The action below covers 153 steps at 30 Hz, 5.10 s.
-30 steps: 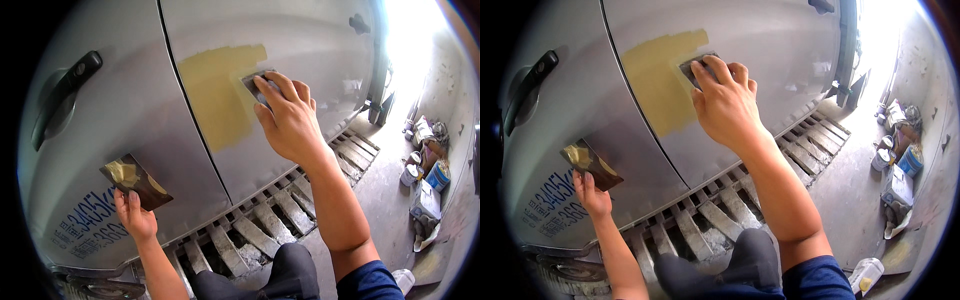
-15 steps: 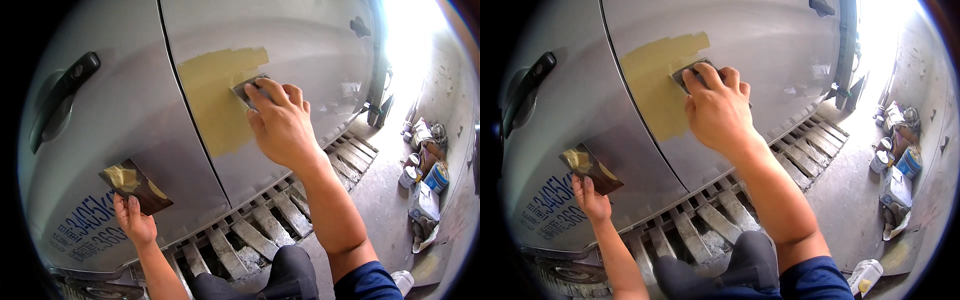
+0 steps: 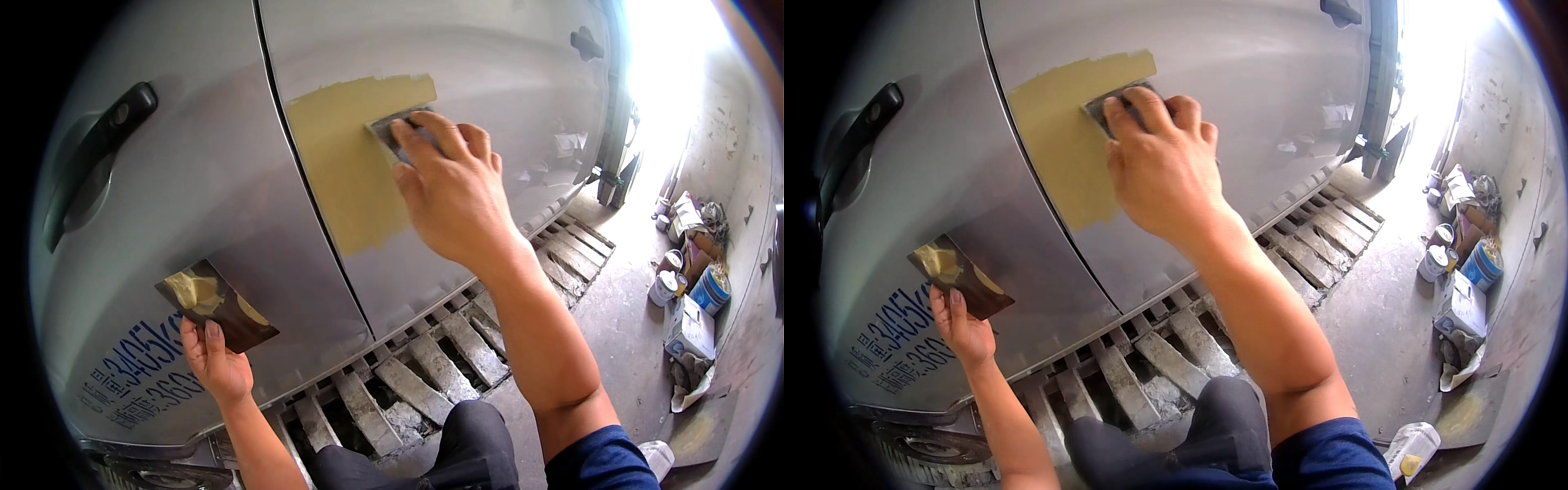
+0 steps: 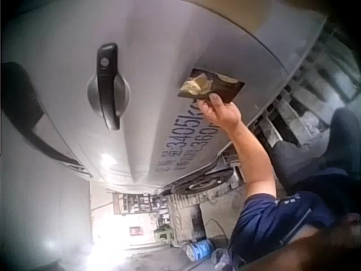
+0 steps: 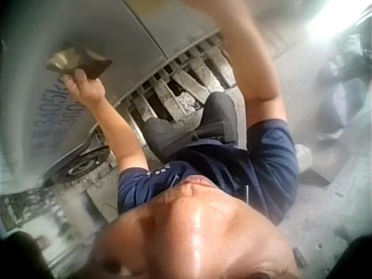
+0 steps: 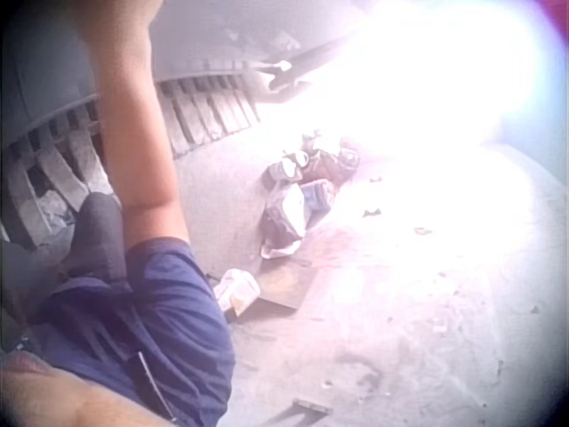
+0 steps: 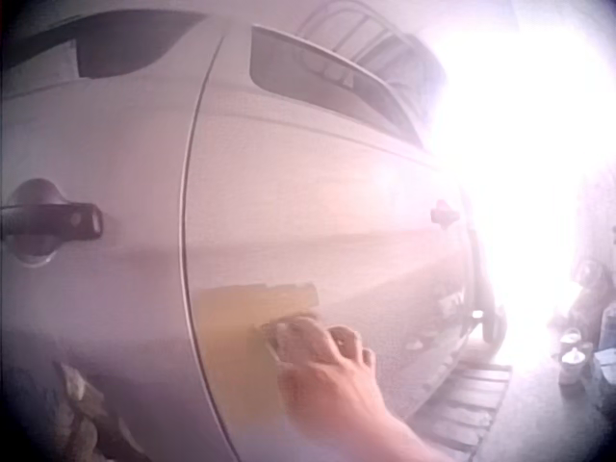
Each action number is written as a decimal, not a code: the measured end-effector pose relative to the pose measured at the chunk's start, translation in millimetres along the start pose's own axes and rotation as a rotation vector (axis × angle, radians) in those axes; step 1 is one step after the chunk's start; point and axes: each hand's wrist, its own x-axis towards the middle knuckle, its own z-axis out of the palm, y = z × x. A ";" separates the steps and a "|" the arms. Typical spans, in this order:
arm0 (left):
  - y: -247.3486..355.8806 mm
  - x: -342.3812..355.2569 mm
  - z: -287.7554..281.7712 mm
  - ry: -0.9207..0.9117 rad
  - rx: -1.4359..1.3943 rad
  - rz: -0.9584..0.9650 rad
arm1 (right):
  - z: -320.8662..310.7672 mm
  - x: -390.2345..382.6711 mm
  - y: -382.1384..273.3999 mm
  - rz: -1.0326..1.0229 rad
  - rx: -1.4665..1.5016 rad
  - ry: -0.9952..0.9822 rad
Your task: The person scoops yellow body filler from a container onto a metal spreader and applies it to a damaged area on the side of a silver van. They then use a smaller metal tool to smooth and level the filler on the vehicle's surface.
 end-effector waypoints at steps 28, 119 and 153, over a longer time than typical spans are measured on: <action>-4.9 -0.6 -2.6 0.011 0.034 0.026 | 5.6 -4.5 25.7 -0.029 -0.045 -0.003; -7.9 -5.3 -2.8 0.015 -0.122 0.022 | 48.0 -74.0 11.0 -0.072 0.066 -0.092; 8.7 -13.8 44.8 0.146 -0.093 -0.108 | 29.0 -139.2 2.3 0.144 0.230 -0.190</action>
